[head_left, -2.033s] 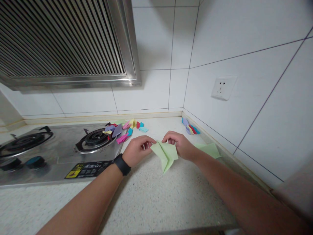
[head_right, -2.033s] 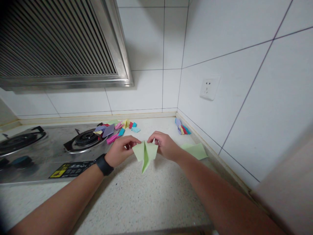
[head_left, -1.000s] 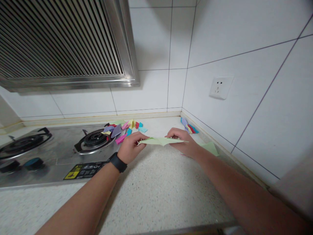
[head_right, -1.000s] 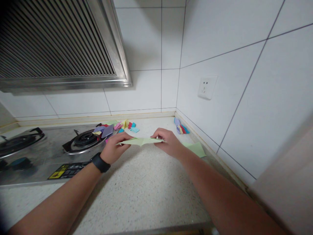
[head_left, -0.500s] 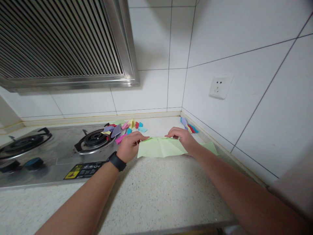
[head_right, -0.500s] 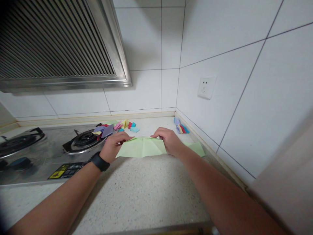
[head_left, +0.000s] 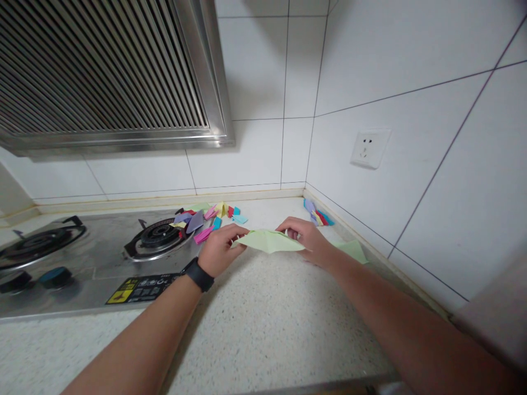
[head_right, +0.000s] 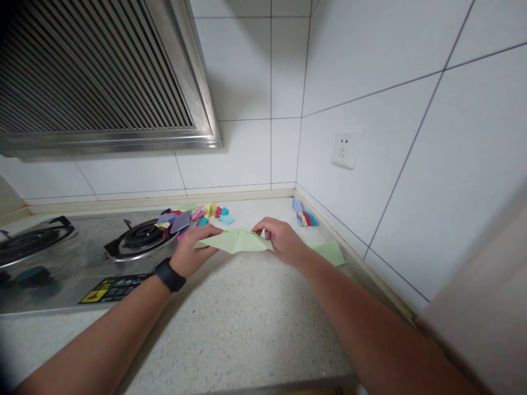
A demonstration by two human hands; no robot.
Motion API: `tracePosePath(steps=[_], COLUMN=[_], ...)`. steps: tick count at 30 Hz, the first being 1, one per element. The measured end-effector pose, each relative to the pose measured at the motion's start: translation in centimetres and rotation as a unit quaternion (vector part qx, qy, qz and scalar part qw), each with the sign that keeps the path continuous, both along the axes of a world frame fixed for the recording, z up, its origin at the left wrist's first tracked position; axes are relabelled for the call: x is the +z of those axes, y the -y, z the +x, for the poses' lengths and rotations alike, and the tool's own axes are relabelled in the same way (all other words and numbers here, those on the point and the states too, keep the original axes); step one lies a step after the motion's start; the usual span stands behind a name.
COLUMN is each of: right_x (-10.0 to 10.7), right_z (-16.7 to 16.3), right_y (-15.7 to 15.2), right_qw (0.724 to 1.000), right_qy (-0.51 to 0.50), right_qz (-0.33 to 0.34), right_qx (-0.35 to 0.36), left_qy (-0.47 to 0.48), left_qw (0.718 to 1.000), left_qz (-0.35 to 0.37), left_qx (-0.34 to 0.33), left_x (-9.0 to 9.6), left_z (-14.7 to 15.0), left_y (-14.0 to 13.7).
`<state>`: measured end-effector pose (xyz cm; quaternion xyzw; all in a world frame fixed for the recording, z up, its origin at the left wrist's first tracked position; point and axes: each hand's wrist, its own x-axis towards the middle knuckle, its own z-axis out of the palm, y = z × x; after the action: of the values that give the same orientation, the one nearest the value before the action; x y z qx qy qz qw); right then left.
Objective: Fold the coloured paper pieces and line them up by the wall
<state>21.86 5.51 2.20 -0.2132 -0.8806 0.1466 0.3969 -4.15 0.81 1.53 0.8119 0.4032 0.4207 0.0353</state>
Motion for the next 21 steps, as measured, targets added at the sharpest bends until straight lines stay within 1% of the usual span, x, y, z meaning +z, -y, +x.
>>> tracePosePath(steps=[4,7,14,21], right_x=[-0.3,-0.6,-0.5,-0.4], right_z=[-0.6,-0.9,-1.2,-1.1], right_y=[0.2,0.4,0.9,0.8], right_qw=[1.000,0.999,1.000,1.000], right_qy=[-0.001,0.009,0.025,0.017], right_qz=[-0.014,-0.029,-0.015,-0.012], right_qx=[-0.018,-0.016,-0.003,0.000], left_qy=[0.010,0.007,-0.019,-0.016], left_qw=[1.000,1.000,1.000,0.999], left_qz=[-0.008,-0.018,-0.012,-0.040], left_qx=[0.016,0.007,-0.013,-0.016], left_x=[-0.3,-0.4,-0.3,-0.6], left_z=[0.3,0.6,0.9,0.9], left_y=[0.0,0.2,0.4,0.2])
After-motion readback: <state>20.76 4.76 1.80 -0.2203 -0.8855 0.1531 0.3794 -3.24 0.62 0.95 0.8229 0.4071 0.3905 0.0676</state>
